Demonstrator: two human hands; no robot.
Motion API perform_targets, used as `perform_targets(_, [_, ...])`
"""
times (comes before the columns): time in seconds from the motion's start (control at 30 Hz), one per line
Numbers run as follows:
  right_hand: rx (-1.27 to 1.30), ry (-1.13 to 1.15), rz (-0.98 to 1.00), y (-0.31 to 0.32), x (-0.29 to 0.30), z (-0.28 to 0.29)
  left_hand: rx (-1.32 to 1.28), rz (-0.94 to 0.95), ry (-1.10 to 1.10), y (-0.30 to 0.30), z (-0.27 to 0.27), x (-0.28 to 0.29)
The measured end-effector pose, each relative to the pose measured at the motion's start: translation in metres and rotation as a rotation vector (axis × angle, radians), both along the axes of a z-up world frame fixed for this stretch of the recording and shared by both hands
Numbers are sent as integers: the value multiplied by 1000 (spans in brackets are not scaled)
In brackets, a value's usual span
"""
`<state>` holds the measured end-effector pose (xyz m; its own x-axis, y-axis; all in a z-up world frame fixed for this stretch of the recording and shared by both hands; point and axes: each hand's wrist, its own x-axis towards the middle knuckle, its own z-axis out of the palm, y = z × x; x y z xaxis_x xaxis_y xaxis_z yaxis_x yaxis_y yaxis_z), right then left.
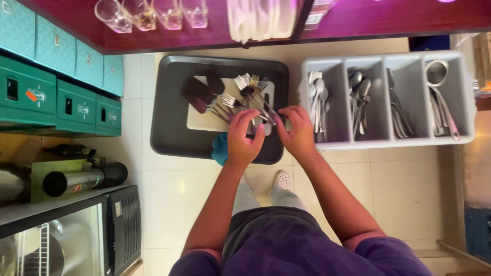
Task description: Sort cutlery from a tray into a divider and then wipe down the counter surface.
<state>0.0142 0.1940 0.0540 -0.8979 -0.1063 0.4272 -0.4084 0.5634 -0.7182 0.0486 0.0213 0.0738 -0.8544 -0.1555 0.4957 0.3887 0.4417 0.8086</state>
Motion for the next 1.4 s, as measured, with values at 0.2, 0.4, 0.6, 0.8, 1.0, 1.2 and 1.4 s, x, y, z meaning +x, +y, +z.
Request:
perform_targets(0.2, [60, 6, -31, -57, -14, -22, 44, -32, -41, -49, -21, -8])
perform_targets(0.4, [115, -29, 27, -78, -34, -81, 81, -42, -97, -71, -53, -27])
perform_targets(0.6, [317, 18, 68, -90, -58, -115, 79, -48, -69, -83, -74, -36])
perform_targets(0.8, [380, -58, -8, -95, -70, -119, 93, -60, -84, -87, -73, -41])
perform_targets(1.0, [234, -22, 46, -96, -69, -109, 87, -69, -102, -90, -56, -41])
perform_targets(1.2, [-57, -86, -13, -98, -57, -62, 94, -81, -82, -88, -35, -40])
perform_targets(1.4, [-100, -135, -103, -65, -35, -7, 53, -215, -44, -58, -14, -45])
